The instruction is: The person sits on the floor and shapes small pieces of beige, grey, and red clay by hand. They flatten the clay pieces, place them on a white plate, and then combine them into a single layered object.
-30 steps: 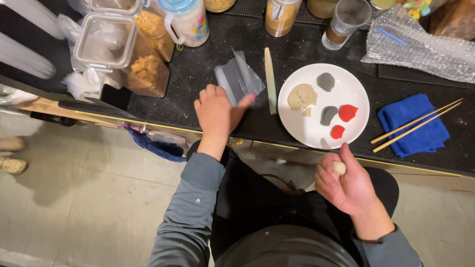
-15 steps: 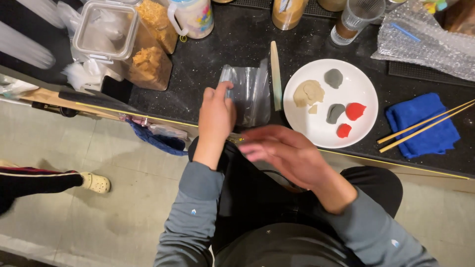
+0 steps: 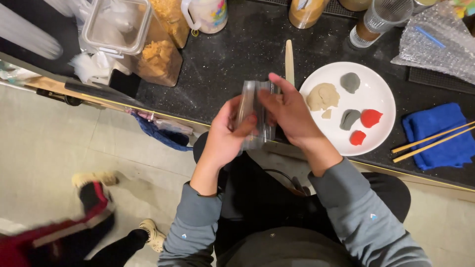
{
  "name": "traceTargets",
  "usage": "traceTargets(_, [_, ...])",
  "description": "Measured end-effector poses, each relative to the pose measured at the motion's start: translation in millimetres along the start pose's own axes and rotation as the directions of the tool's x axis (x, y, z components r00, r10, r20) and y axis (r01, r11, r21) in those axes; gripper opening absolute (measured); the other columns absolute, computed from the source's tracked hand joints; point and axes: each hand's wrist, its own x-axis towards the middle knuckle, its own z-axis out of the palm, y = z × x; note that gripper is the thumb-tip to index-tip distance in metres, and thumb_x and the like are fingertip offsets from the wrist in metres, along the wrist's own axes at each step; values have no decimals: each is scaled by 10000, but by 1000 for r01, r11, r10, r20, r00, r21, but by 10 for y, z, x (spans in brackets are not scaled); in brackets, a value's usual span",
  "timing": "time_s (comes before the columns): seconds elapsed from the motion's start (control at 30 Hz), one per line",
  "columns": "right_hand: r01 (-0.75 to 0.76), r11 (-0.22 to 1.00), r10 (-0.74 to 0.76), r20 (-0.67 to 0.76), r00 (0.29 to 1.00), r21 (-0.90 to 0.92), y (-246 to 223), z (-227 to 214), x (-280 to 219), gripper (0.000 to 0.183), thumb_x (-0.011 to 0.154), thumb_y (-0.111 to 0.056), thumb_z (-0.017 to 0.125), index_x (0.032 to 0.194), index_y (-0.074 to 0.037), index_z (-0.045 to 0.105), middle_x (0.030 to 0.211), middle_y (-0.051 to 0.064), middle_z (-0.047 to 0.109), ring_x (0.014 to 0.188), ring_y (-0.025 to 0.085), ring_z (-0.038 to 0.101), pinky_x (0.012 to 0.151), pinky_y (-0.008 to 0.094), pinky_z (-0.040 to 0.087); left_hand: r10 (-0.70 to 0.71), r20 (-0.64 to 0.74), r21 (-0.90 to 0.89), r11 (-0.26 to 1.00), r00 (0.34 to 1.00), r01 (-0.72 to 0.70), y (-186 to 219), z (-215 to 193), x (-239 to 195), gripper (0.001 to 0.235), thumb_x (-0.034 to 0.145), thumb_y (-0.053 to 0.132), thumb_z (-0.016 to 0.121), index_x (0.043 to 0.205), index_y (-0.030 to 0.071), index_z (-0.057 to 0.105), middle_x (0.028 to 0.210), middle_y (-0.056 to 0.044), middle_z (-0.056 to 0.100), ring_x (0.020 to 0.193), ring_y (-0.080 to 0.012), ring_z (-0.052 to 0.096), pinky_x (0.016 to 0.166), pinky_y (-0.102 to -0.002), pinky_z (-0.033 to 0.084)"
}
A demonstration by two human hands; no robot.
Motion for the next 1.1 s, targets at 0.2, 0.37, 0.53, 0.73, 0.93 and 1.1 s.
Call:
traceTargets(0.2, [-88,951,73,-60,996,-298,-358,-182,19,268,809,-225,912,876,-29,742,636,36,572,467,77,474,398,233,373,-42,-21,-143,989,999,39,192,-25,14,603,911,130,776,1429,31,483,1101,-175,724,779,-281,767,539,-321,658])
traceTargets(0.37, [-66,688,-45,-133,990,-722,-349,-402,73,345,758,-491,882,680,-209,700,576,-23,574,582,142,545,606,279,430,-21,-171,104,994,985,39,165,-324,205,556,844,138,855,1338,43,617,970,-76,712,700,-162,726,526,-245,642])
traceTargets(0.53, [-141,599,15,-165,986,-789,-591,-285,-178,348,754,-495,820,608,-219,664,532,-38,541,545,134,533,574,268,402,79,-168,519,855,983,20,406,-393,312,216,814,204,895,1012,172,815,771,48,569,629,-18,549,570,-161,516])
traceTargets(0.73, [-173,454,118,-133,984,-874,-684,-253,-267,342,876,-440,715,1045,-145,749,830,70,728,793,281,707,697,419,544,58,-20,885,466,998,-9,422,-473,695,361,920,191,702,1230,272,535,941,-114,773,871,-441,736,763,-556,567])
traceTargets(0.93, [9,908,95,227,969,-418,-241,-45,9,499,856,1,575,1325,115,450,1096,209,633,881,277,686,759,369,618,224,154,988,-20,962,-153,269,-502,999,456,881,263,748,1313,302,604,1041,13,725,930,-266,748,776,-459,612])
traceTargets(1.1, [261,689,-210,158,965,-677,-553,482,190,356,881,-420,799,1143,-202,698,833,18,732,785,180,727,689,358,573,-7,142,985,99,990,-141,517,-264,894,278,920,343,673,1145,209,581,1031,-83,652,980,-416,705,841,-574,576])
